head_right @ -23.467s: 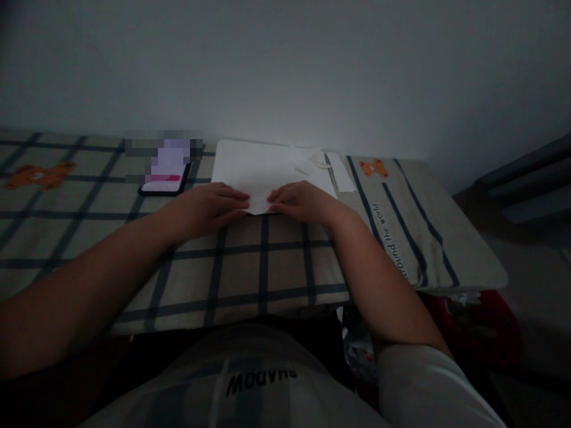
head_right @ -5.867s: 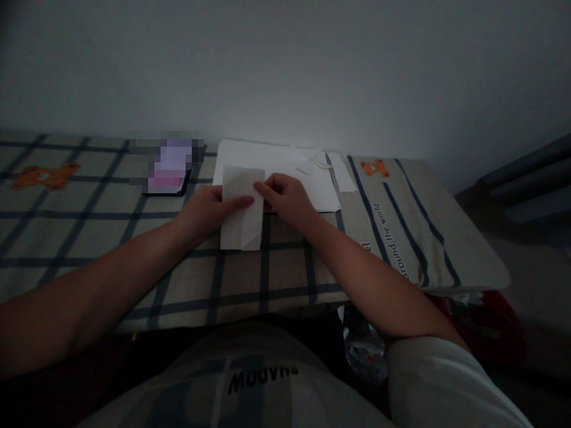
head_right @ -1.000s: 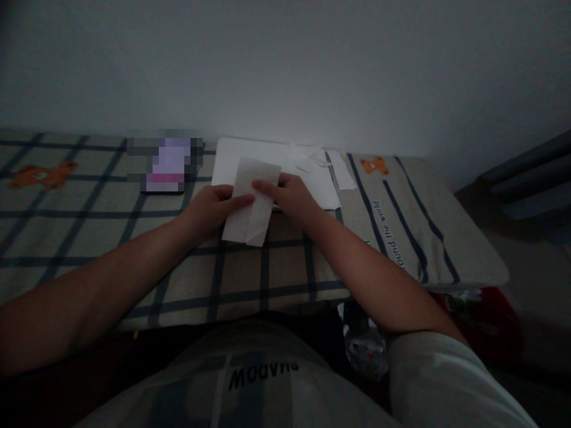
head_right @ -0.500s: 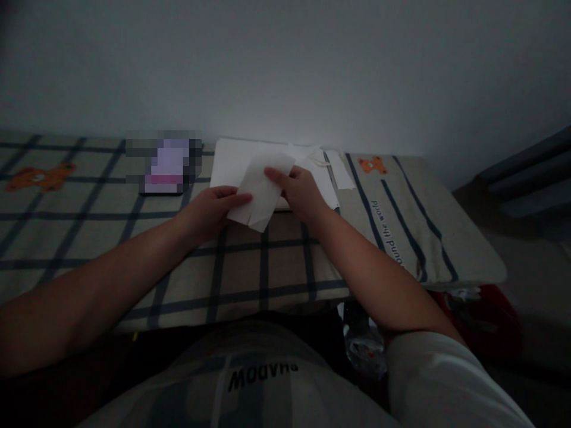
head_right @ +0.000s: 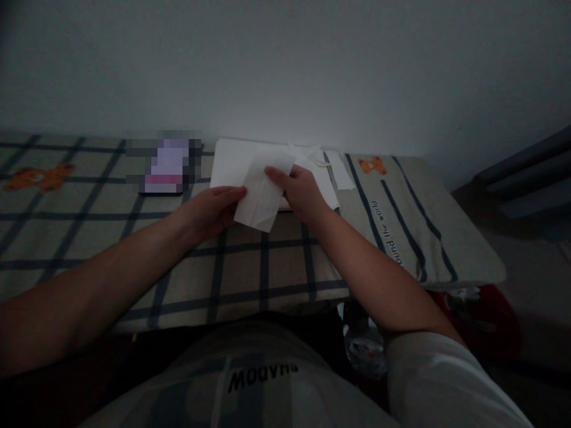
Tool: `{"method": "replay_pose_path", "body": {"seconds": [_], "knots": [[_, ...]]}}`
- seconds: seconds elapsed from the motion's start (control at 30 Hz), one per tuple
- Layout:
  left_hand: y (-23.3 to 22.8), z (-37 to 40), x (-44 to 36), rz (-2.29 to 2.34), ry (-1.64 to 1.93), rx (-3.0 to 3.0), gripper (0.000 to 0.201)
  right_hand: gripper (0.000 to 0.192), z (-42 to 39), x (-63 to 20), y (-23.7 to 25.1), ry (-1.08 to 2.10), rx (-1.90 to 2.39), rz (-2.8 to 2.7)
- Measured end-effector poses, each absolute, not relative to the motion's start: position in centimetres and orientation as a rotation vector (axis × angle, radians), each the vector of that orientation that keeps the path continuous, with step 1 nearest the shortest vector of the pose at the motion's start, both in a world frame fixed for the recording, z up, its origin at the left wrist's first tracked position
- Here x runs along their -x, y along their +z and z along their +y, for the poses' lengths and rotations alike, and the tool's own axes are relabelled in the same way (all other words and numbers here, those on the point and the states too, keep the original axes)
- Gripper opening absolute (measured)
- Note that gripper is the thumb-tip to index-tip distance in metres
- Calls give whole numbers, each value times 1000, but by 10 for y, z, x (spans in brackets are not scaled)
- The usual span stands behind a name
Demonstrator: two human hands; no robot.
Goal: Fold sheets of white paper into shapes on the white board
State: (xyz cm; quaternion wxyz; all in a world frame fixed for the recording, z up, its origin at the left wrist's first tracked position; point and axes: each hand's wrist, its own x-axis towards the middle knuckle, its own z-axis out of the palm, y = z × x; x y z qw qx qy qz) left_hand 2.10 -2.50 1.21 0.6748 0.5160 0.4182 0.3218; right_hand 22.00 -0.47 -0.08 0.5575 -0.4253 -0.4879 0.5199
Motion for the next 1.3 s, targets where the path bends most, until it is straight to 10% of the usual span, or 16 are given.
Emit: {"method": "replay_pose_path", "body": {"seconds": [1.3], "knots": [[14,-15,-3,1333,1089,-2077,25,36,0,-222,6,980,1240,-1569]]}}
